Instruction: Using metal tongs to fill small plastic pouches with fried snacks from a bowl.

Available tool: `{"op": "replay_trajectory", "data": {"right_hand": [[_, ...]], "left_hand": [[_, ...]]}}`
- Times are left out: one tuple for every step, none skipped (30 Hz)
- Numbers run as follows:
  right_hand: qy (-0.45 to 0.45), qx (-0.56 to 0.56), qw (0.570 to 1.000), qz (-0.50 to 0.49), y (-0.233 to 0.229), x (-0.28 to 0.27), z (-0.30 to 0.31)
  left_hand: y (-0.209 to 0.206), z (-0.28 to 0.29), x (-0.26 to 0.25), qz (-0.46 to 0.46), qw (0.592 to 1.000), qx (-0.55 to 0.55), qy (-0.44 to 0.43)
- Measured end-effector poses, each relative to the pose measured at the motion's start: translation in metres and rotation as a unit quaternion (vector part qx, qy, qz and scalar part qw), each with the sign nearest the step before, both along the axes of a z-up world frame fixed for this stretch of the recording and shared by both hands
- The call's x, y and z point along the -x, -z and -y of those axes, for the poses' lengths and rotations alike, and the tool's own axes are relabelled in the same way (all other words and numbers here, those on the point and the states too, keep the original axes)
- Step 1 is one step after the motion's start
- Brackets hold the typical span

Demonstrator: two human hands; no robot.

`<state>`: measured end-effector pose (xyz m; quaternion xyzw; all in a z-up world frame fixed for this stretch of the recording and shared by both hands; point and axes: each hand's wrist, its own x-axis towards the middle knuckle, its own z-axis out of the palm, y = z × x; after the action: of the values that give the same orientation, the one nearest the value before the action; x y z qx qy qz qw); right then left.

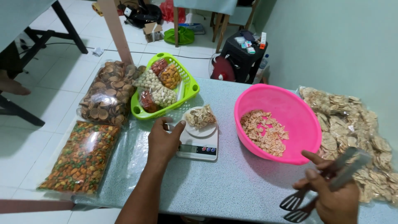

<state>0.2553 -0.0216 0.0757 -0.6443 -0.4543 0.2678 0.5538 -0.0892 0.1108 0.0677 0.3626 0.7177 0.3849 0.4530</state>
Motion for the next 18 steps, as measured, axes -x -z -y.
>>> {"op": "replay_trajectory", "data": {"right_hand": [[-0.004,0.003,1.0,-0.001,-0.001,0.003,0.002],[0.017,-0.023,0.999,0.016,-0.003,0.005,0.005],[0.038,-0.05,0.997,0.033,-0.005,0.007,0.008],[0.037,-0.048,0.998,0.032,0.009,-0.016,0.008],[-0.099,-0.122,0.979,-0.133,0.023,-0.039,0.007],[-0.23,-0.183,0.907,-0.3,0.036,-0.062,0.006],[-0.231,-0.182,0.907,-0.301,0.035,-0.068,0.005],[-0.263,-0.173,0.879,-0.358,0.035,-0.074,0.004],[-0.292,-0.164,0.847,-0.413,0.034,-0.081,0.003],[-0.292,-0.165,0.847,-0.413,0.034,-0.076,0.004],[-0.29,-0.176,0.85,-0.403,0.033,-0.071,0.004],[-0.288,-0.187,0.854,-0.392,0.032,-0.067,0.003],[-0.288,-0.188,0.853,-0.391,0.031,-0.064,0.004],[-0.241,-0.176,0.885,-0.356,0.031,-0.061,0.005],[-0.193,-0.163,0.913,-0.32,0.03,-0.057,0.006],[-0.193,-0.163,0.913,-0.32,0.029,-0.056,0.007],[-0.183,-0.162,0.92,-0.306,0.028,-0.055,0.007],[-0.172,-0.161,0.926,-0.293,0.027,-0.054,0.006]], "left_hand": [[0.001,0.001,0.004,-0.001,1.0,0.003,-0.004],[0.002,0.001,0.008,-0.002,1.0,0.005,-0.004],[0.003,0.001,0.011,-0.002,1.0,0.008,-0.003],[0.002,0.003,0.012,-0.003,1.0,0.009,-0.004],[0.0,0.005,0.014,0.008,1.0,0.011,-0.005],[-0.001,0.006,0.015,0.018,1.0,0.012,-0.005],[-0.003,0.007,0.015,0.017,1.0,0.013,-0.006],[-0.004,0.007,0.015,0.022,1.0,0.013,-0.01],[-0.006,0.008,0.015,0.028,0.999,0.013,-0.013],[-0.007,0.009,0.015,0.027,0.999,0.012,-0.013],[-0.009,0.009,0.015,0.03,0.999,0.011,-0.012],[-0.011,0.009,0.014,0.032,0.999,0.009,-0.011],[-0.011,0.008,0.014,0.033,0.999,0.008,-0.011],[-0.011,0.009,0.014,0.031,0.999,0.007,-0.011],[-0.011,0.009,0.014,0.03,0.999,0.006,-0.011],[-0.011,0.009,0.014,0.03,0.999,0.006,-0.011],[-0.01,0.009,0.014,0.029,1.0,0.005,-0.009],[-0.01,0.009,0.014,0.027,1.0,0.003,-0.008]]}}
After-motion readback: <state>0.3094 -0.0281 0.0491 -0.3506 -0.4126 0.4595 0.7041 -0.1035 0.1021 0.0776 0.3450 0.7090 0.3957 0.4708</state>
